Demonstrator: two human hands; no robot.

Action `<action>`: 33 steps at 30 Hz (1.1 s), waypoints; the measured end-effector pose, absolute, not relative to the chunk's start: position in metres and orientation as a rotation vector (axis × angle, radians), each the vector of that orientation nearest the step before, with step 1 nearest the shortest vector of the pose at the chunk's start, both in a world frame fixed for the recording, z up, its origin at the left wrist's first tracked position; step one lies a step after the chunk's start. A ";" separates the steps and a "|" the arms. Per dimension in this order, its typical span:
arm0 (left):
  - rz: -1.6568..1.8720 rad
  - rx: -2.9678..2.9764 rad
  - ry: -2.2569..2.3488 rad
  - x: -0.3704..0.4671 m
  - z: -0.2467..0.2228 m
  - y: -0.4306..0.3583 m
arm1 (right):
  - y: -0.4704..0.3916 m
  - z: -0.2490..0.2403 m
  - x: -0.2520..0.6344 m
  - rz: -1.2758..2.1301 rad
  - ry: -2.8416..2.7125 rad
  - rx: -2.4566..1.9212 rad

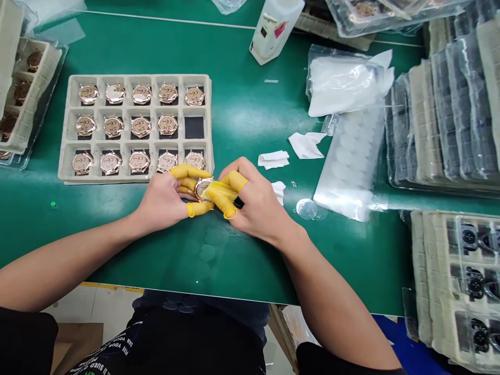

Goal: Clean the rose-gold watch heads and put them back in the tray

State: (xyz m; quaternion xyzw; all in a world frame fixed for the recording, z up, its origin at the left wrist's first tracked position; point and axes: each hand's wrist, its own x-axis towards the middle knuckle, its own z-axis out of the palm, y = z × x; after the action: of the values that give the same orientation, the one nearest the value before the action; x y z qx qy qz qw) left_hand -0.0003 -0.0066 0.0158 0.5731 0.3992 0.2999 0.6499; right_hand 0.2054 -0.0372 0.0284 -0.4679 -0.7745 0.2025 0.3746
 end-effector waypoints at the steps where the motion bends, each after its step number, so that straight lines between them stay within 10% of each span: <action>1: 0.683 1.297 0.901 0.000 0.016 -0.007 | -0.038 0.027 0.205 0.517 -2.006 -1.200; 20: 0.682 1.335 0.945 -0.002 0.019 -0.006 | -0.044 0.011 0.198 0.582 -1.784 -1.554; 33: 0.682 1.280 1.020 0.000 0.021 -0.008 | -0.040 0.022 0.205 0.033 -2.069 -0.999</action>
State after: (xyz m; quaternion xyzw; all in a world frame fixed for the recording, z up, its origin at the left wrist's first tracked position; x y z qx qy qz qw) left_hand -0.0001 -0.0077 0.0210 0.5595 0.4456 0.2980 0.6322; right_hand 0.2048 -0.0399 0.0224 -0.3966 -0.8214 0.0132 0.4096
